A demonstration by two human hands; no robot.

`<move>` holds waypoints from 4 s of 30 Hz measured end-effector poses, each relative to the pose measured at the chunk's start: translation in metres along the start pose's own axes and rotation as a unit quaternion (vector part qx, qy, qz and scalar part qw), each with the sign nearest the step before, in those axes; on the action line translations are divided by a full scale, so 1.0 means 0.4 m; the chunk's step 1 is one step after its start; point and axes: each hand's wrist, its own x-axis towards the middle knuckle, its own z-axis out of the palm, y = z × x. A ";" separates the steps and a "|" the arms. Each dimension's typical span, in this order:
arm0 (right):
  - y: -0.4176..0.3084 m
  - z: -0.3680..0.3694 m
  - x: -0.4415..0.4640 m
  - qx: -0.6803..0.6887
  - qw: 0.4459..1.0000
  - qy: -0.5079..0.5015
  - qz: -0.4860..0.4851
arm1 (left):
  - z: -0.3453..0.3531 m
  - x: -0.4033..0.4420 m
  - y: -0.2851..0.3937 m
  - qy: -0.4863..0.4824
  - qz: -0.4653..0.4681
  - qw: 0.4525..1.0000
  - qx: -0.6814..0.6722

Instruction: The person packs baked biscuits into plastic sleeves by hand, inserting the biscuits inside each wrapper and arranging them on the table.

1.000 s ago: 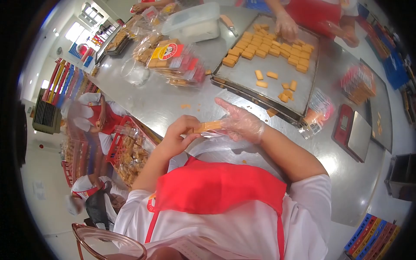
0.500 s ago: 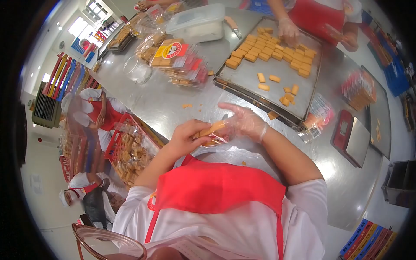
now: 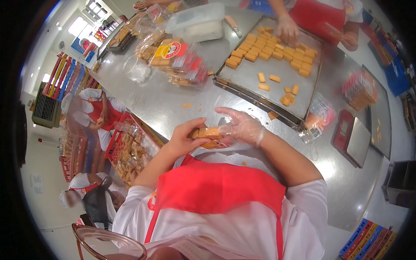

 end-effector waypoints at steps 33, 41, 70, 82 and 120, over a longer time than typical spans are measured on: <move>-0.052 0.021 -0.050 -0.461 0.879 -0.006 -0.117 | 0.019 -0.010 -0.008 0.093 -0.106 0.969 -0.204; -0.054 0.032 -0.048 -0.463 0.882 -0.007 -0.086 | 0.027 -0.018 -0.018 0.079 -0.098 0.976 -0.178; -0.033 0.014 -0.017 -0.434 0.896 -0.059 -0.078 | 0.015 -0.011 0.005 0.035 -0.087 0.989 -0.113; 0.003 0.001 -0.023 -0.344 0.910 0.109 -0.205 | 0.057 0.006 0.005 0.193 -0.027 0.887 -0.418; -0.047 0.069 -0.069 -0.500 0.709 0.042 -0.497 | -0.008 0.001 0.026 0.098 0.317 0.928 -0.171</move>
